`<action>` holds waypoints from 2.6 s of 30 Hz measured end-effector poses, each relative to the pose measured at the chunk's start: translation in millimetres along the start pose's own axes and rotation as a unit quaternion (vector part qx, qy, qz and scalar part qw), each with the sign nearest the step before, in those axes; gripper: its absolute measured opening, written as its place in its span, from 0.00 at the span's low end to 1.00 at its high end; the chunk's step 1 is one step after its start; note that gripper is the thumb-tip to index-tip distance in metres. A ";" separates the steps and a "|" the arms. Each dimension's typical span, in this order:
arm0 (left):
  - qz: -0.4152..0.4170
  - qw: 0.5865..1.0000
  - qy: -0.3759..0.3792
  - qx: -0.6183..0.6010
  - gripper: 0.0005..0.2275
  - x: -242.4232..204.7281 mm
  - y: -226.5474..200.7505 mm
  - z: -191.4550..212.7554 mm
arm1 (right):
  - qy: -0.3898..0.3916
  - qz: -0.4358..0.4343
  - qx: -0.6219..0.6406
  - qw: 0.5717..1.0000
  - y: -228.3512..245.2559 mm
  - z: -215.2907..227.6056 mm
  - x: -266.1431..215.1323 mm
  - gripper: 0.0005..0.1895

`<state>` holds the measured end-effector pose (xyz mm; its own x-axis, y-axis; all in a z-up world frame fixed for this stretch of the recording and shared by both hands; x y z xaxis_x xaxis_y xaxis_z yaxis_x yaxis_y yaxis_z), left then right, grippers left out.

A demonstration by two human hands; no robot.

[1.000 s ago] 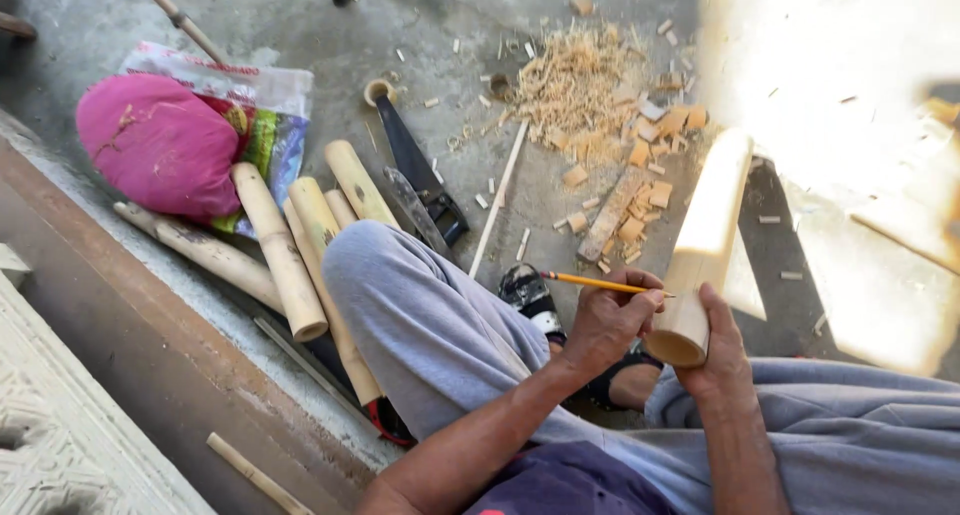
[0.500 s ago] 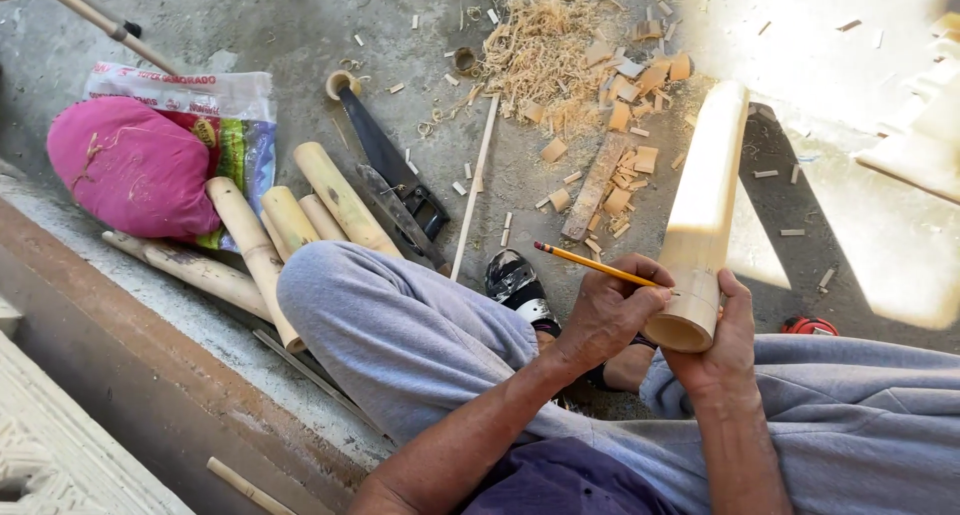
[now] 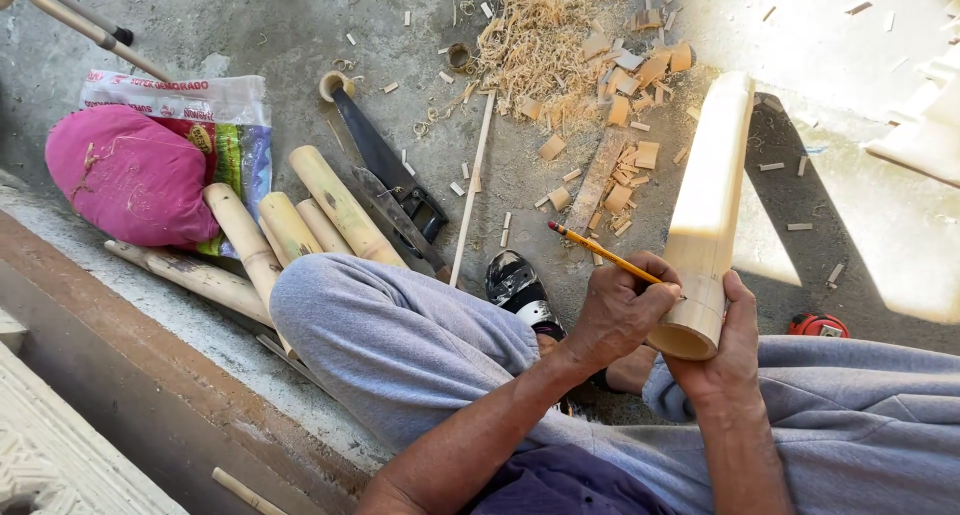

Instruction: Marking measurements on bamboo stalks with a pencil in preparation for manufacturing.

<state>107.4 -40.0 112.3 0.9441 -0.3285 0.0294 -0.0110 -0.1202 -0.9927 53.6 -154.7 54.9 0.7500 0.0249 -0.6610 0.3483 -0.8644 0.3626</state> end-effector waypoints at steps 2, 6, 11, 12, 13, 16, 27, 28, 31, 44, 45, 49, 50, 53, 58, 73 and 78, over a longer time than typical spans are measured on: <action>-0.003 1.000 -0.010 0.011 0.06 0.1 0.3 1.3 | 0.009 0.000 -0.002 1.000 0.3 -0.2 0.6 0.26; -0.003 1.000 -0.014 0.001 0.06 -0.1 3.1 1.4 | -0.003 -0.005 -0.006 1.000 -0.3 1.2 0.0 0.27; -0.003 1.000 -0.010 0.009 0.06 -0.3 1.5 1.1 | -0.008 -0.001 -0.012 1.000 0.4 1.5 -0.7 0.27; -0.004 1.000 -0.009 0.010 0.06 -0.1 1.7 0.8 | -0.007 0.000 -0.011 1.000 0.5 1.7 -0.5 0.27; -0.002 1.000 -0.010 0.008 0.06 0.1 2.2 0.3 | -0.011 -0.003 -0.011 1.000 0.1 2.7 -0.5 0.27; -0.008 1.000 -0.009 0.009 0.06 1.2 1.2 0.1 | -0.011 -0.003 -0.013 1.000 0.3 2.8 -1.3 0.28; -0.017 0.999 0.022 -0.018 0.04 -15.8 -6.6 0.4 | -0.003 0.011 -0.017 1.000 1.9 5.9 0.5 0.30; -0.007 1.000 0.024 -0.003 0.04 -16.4 -5.3 0.8 | -0.001 0.009 -0.013 1.000 1.2 6.7 1.5 0.30; -0.002 1.000 0.015 -0.003 0.04 -9.6 -2.0 0.8 | 0.005 0.004 -0.006 1.000 0.0 5.0 2.2 0.29; 0.006 0.998 0.050 -0.041 0.04 -15.4 -9.1 7.7 | 0.016 -0.004 -0.006 1.000 3.0 0.2 5.7 0.29; 0.005 0.998 0.050 -0.040 0.04 -7.2 -16.8 7.1 | 0.017 -0.004 -0.006 1.000 2.7 -0.9 5.6 0.29; 0.006 0.999 0.029 0.021 0.06 12.9 -22.5 7.1 | -0.008 -0.011 -0.036 0.999 -1.8 6.4 8.5 0.26; -0.013 0.995 0.054 0.080 0.07 14.4 -20.8 1.5 | -0.016 -0.011 -0.042 0.999 -3.4 10.9 9.6 0.26; -0.007 0.997 0.067 0.038 0.08 13.3 -13.2 -4.6 | 0.034 -0.018 -0.027 0.999 -5.5 19.5 22.0 0.25; -0.016 0.993 0.083 0.083 0.09 13.3 -13.9 -7.0 | -0.032 -0.020 -0.053 0.998 -6.5 24.9 16.7 0.24; -0.008 0.991 0.091 0.098 0.08 6.5 -12.8 -5.1 | -0.033 -0.023 -0.074 0.997 -9.9 21.3 15.1 0.26; -0.050 0.988 0.108 0.097 0.07 -0.4 -19.3 -7.3 | -0.053 -0.027 -0.082 0.995 -10.4 23.0 13.4 0.27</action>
<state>104.9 -44.4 132.3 0.8451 -0.5184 0.1311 0.1616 0.0138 -0.9868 47.1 -156.9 27.1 0.6678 0.0086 -0.7443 0.4795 -0.7698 0.4213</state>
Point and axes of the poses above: each hand's wrist, its own x-axis towards the middle knuckle, its own z-axis out of the back of the hand, y = z × x, the point moved 9 cm from there along x, towards the middle knuckle, and after that the axes turned 9 degrees about -z, right-handed, at the moved point
